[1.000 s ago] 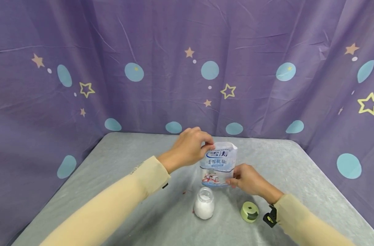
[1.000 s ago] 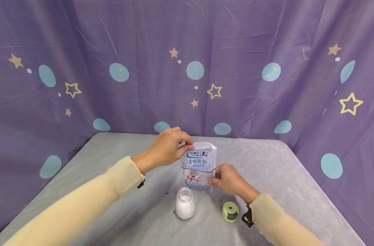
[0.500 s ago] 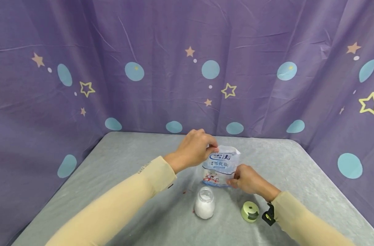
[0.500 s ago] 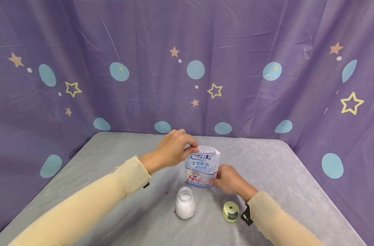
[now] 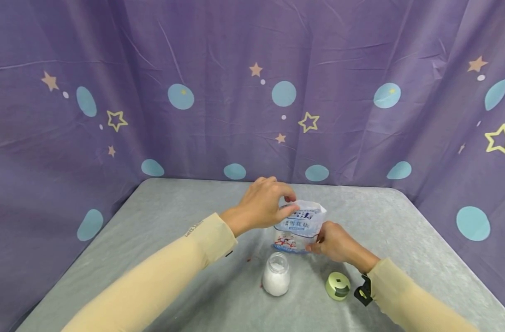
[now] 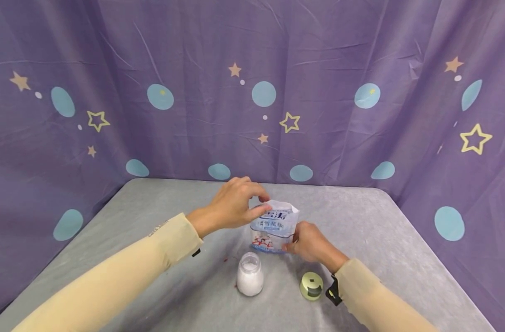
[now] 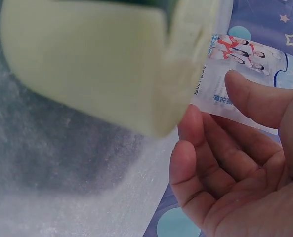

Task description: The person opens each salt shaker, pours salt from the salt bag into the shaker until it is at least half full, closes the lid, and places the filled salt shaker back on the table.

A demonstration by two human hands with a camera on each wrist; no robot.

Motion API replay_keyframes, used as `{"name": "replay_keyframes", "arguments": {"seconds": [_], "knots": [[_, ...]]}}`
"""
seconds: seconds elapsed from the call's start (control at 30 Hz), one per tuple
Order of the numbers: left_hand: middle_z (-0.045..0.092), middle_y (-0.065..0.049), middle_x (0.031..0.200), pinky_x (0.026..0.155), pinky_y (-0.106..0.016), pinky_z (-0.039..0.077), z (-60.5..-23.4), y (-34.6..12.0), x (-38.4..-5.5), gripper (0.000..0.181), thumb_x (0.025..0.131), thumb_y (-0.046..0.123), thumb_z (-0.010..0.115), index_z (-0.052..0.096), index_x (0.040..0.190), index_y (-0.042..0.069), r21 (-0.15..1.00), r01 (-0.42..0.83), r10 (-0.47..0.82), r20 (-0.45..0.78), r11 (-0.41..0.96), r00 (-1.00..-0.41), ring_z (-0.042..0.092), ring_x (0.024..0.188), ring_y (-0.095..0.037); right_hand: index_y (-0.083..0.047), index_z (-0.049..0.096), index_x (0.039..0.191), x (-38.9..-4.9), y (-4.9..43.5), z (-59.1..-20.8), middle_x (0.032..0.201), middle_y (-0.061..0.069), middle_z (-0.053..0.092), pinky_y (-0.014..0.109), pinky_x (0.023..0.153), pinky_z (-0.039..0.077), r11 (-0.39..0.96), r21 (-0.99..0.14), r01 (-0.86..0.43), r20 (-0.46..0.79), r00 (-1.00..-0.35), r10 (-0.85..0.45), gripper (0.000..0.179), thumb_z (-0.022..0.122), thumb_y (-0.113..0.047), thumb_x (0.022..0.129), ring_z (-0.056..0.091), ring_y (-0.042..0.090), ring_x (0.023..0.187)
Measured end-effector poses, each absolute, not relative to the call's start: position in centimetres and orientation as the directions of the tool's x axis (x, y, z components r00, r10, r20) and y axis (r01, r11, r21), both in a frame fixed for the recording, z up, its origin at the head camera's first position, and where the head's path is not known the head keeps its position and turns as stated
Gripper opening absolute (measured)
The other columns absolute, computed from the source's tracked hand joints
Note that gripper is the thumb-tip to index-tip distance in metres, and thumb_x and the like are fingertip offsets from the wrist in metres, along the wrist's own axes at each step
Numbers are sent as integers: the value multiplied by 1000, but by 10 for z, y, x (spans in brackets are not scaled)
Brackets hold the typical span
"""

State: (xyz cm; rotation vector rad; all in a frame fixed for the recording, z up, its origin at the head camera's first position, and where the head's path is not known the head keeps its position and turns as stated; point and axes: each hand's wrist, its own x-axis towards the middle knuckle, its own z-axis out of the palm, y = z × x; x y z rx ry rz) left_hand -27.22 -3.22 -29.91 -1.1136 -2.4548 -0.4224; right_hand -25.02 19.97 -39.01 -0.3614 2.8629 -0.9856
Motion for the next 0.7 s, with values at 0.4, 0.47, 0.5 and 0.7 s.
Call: {"name": "replay_keyframes", "arguments": {"seconds": [0.4,0.47,0.5,0.7], "knots": [[73,14,96,74,-29,41,-301,-35,-272,25,88,42,81,78,101,21,103,785,653,496,610,-572,51,77,-9,-5,73,110,-251,205,-391,86,-2,72,31,55,50,690,-654,-310,95,-938,-332,41,92,-14,75,61,15,68],[73,13,96,75,-29,41,-301,-36,-271,24,87,40,81,78,102,21,106,789,651,504,605,-568,52,77,-10,-5,74,110,-251,205,-391,89,-1,73,31,56,50,686,-654,-318,104,-937,-334,41,92,-16,75,62,16,69],[73,13,96,75,-29,42,-302,-36,-271,24,87,39,82,78,101,20,107,789,650,507,604,-566,52,78,-10,-6,74,110,-251,205,-391,90,-1,73,31,57,50,685,-655,-320,109,-937,-333,40,92,-17,76,62,16,69],[75,10,99,77,-30,43,-304,-37,-272,23,86,33,83,78,104,19,101,780,631,529,618,-568,54,79,-10,-4,77,101,-250,204,-390,81,0,73,29,54,49,672,-670,-315,144,-943,-299,25,87,-16,82,61,13,65]]}}
